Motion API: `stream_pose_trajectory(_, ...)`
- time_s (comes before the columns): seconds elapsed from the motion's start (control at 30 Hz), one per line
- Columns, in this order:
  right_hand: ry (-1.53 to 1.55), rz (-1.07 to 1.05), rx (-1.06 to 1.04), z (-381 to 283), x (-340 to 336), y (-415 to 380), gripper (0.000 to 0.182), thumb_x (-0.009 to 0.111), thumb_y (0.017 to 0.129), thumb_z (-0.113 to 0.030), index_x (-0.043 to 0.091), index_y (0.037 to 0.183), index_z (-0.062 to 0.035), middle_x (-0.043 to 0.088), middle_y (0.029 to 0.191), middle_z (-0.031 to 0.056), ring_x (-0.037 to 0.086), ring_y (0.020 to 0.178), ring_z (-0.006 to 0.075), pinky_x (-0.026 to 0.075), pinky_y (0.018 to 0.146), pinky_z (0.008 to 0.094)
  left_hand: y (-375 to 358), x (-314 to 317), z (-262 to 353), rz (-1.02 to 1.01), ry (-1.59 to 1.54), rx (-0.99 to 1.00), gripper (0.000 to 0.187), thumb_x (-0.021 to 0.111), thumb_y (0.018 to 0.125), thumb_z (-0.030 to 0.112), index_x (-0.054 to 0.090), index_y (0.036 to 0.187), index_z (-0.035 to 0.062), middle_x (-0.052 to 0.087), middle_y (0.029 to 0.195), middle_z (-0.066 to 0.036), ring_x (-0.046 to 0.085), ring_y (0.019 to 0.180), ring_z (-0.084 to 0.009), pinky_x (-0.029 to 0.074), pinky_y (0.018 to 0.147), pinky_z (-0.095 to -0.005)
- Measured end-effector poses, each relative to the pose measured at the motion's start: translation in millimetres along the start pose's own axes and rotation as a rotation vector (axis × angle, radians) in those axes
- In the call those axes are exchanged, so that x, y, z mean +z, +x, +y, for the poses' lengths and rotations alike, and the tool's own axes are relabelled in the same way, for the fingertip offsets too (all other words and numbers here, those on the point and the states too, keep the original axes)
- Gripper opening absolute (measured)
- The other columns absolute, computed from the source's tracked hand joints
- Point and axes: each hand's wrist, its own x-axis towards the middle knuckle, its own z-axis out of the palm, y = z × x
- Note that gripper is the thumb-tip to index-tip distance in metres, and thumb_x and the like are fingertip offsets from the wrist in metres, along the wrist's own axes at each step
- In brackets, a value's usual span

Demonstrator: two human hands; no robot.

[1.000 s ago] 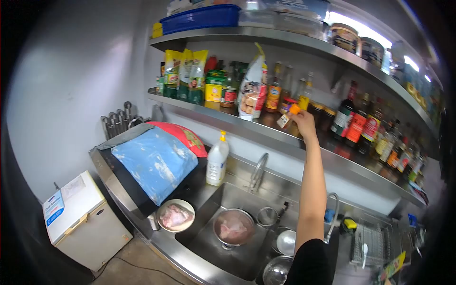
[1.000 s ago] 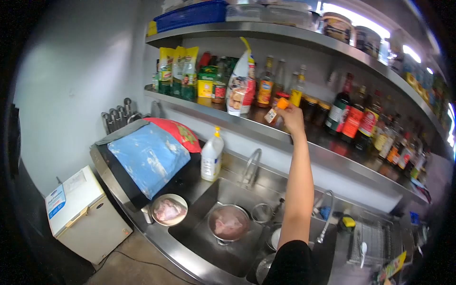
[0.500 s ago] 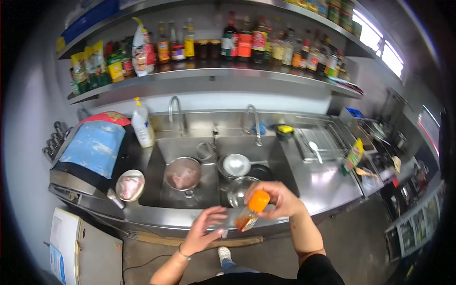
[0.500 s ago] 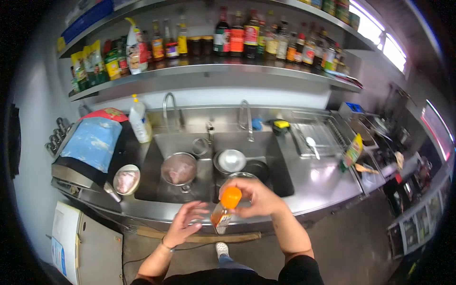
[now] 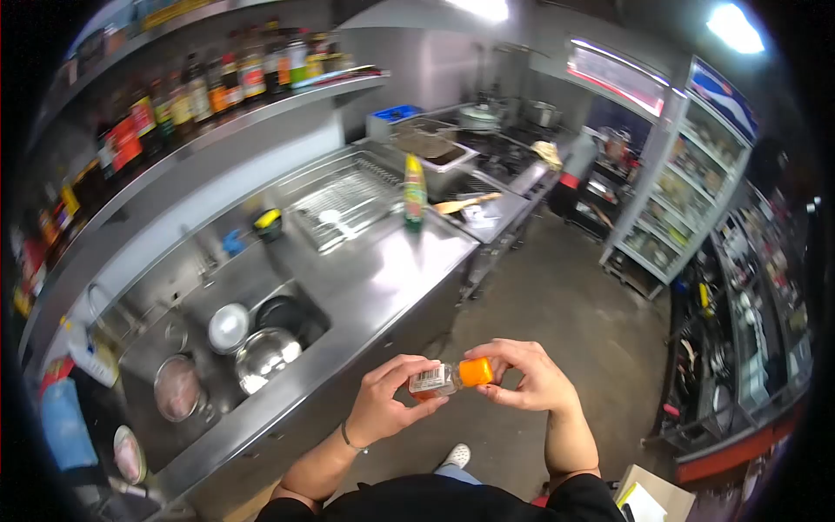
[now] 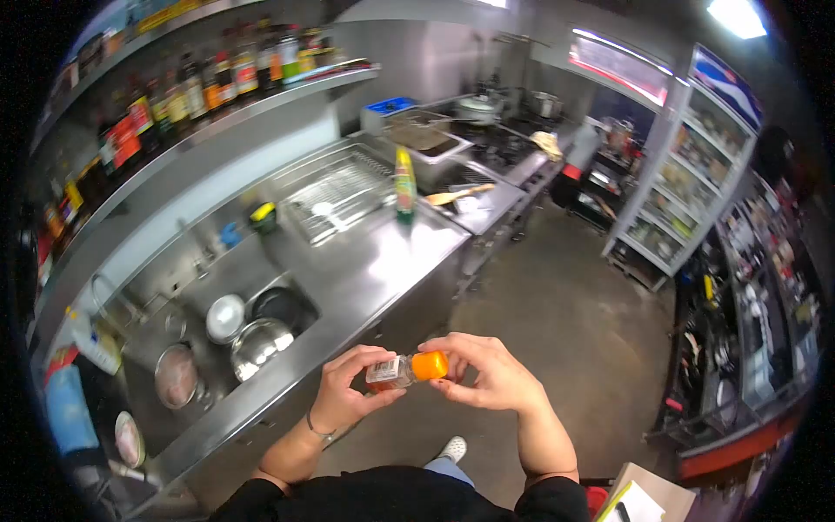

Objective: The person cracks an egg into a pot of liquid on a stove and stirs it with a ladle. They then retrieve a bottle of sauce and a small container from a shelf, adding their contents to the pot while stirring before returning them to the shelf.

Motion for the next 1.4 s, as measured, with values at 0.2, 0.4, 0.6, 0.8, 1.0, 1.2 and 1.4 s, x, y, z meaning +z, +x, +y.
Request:
stream_pose_trajectory(0.2, -0.133, 0.182, 0.154, 64.7, -140.4, -69.7, 0.035, 0.071, 0.075, -0.012, 0.061, 0.108, -0.0044, 0.063, 0.071, 0.0051, 0.057, 0.053, 0.0114, 0.048, 0.052, 0.0241, 107.9, 152.5, -17.3, -0.117, -0.108, 0.121, 0.044, 0.082, 0.065, 0.017, 0.064, 0.102, 0.0067, 0.065, 0.094, -0.008, 0.063, 0.079, -0.0194, 0.053, 0.065, -0.0276)
stream_pose_trajectory(0.4, -0.307, 0.293, 0.282, 109.3, -247.2, -95.7, 0.029, 0.067, 0.076, -0.01, 0.062, 0.104, -0.0031, 0.06, 0.062, 0.0047, 0.056, 0.05, 0.0129, 0.044, 0.051, 0.0256, 199.8, 269.9, -33.3, -0.295, -0.251, 0.151, 0.044, 0.081, 0.066, 0.021, 0.064, 0.103, 0.0039, 0.066, 0.092, -0.01, 0.064, 0.081, -0.0227, 0.051, 0.07, -0.0314)
stream_pose_trajectory(0.6, -0.309, 0.445, 0.425, 174.5, -324.7, -120.4, 0.04, 0.072, 0.075, -0.009, 0.059, 0.112, -0.0031, 0.058, 0.057, 0.0034, 0.056, 0.05, 0.0116, 0.045, 0.053, 0.0245, 285.6, 376.3, -77.0, -0.52, -0.482, 0.105, 0.043, 0.076, 0.073, 0.019, 0.063, 0.11, 0.0027, 0.065, 0.092, -0.011, 0.065, 0.083, -0.0225, 0.052, 0.075, -0.0299)
stream_pose_trajectory(0.8, -0.357, 0.403, 0.717, 278.3, -395.9, -134.5, 0.037, 0.074, 0.077, -0.023, 0.062, 0.109, -0.007, 0.067, 0.077, 0.0059, 0.063, 0.055, 0.0137, 0.051, 0.053, 0.0268, 362.4, 487.5, -152.5, -0.819, -0.503, 0.137, 0.045, 0.073, 0.075, 0.022, 0.06, 0.115, 0.0059, 0.061, 0.102, -0.009, 0.062, 0.093, -0.024, 0.049, 0.083, -0.0322)
stream_pose_trajectory(1.0, -0.221, 0.545, 0.896, 379.3, -469.0, -128.1, 0.035, 0.078, 0.073, -0.023, 0.065, 0.098, -0.0033, 0.068, 0.072, 0.0076, 0.065, 0.058, 0.0133, 0.051, 0.056, 0.0265, 445.4, 593.9, -215.8, -1.054, -0.374, 0.119, 0.044, 0.068, 0.078, 0.029, 0.056, 0.115, 0.0082, 0.058, 0.105, -0.01, 0.061, 0.092, -0.0265, 0.05, 0.078, -0.036)
stream_pose_trajectory(1.2, -0.129, 0.524, 0.937, 484.3, -569.2, -135.3, 0.036, 0.078, 0.072, -0.019, 0.066, 0.1, -0.0022, 0.071, 0.08, 0.0096, 0.069, 0.071, 0.0155, 0.054, 0.066, 0.0271, 528.2, 711.5, -260.7, -1.349, -0.351, 0.05, 0.051, 0.064, 0.077, 0.028, 0.041, 0.118, 0.0101, 0.064, 0.082, -0.015, 0.063, 0.075, -0.0352, 0.051, 0.068, -0.0414)
stream_pose_trajectory(1.4, 0.078, 0.377, 0.946, 622.5, -700.1, -147.0, 0.033, 0.078, 0.071, -0.015, 0.065, 0.097, -0.002, 0.071, 0.081, 0.0068, 0.068, 0.073, 0.0109, 0.053, 0.069, 0.025, 616.3, 845.1, -324.9, -1.24, -0.29, 0.2, 0.047, 0.065, 0.083, 0.044, 0.052, 0.112, 0.0092, 0.065, 0.088, -0.014, 0.064, 0.079, -0.0329, 0.052, 0.071, -0.0392)
